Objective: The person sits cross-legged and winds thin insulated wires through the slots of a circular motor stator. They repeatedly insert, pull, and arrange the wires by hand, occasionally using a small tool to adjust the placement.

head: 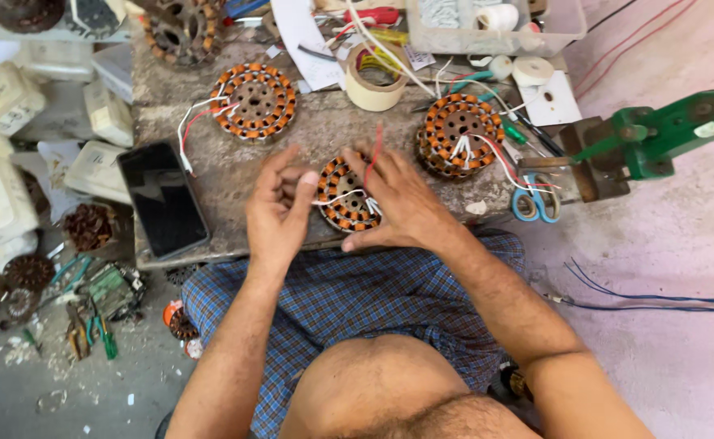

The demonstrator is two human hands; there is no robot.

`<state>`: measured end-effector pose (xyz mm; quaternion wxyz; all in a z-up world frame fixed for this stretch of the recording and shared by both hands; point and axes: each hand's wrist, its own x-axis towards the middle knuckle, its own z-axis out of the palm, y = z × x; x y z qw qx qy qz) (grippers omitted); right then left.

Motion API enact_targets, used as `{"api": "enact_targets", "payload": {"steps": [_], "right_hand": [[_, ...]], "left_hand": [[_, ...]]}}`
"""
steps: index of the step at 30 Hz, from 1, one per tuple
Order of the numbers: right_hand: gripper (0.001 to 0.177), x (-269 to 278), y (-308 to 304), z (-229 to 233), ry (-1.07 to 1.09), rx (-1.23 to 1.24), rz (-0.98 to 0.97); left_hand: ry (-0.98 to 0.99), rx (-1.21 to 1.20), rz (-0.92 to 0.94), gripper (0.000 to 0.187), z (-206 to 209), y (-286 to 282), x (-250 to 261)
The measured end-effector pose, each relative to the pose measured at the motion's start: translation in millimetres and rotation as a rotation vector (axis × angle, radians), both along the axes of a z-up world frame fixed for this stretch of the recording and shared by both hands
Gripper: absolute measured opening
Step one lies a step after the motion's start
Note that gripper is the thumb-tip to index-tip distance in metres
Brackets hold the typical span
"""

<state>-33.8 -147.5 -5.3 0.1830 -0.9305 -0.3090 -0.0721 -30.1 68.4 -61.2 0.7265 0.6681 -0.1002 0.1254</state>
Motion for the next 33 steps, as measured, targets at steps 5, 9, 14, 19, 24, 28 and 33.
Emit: {"api": "enact_targets", "payload": {"steps": [5, 9, 14, 19, 24, 28, 33], "right_hand": [[0.126, -4.9, 5.3, 7.3, 0.084, 0.104, -0.068], [0.118, -38.0, -12.4, 27.5, 0.12, 0.176, -0.114], [0.107, -76.2, -55.1, 55.5, 0.121, 0.26, -0.241], [0.104, -72.7, -86.7, 63.5, -0.056, 0.227, -0.432], [0.103, -18.7, -104.3, 59.4, -0.15, 0.185, -0.503], [0.102, 21.8, -103.1, 57.6, -0.151, 0.144, -0.535], [0.101, 33.9, -99.0, 56.7, -0.059, 0.139, -0.567]], "left_hand": [[0.134, -0.028, -0.015, 0.046, 3.0, 9.0, -2.6], [0.131, -0.02, -0.021, 0.05, 7.3, 11.0, -1.1], [0.12, 0.043, -0.013, 0.047, 8.9, 9.1, -5.6], [0.105, 0.119, 0.013, 0.045, 13.7, 2.0, -5.4], [0.114, 0.35, 0.08, 0.035, 24.0, -0.2, -11.6], [0.131, 0.342, 0.082, 0.035, 27.5, 0.6, -10.5], [0.087, 0.36, 0.092, 0.033, 26.5, 0.5, -8.0]]}}
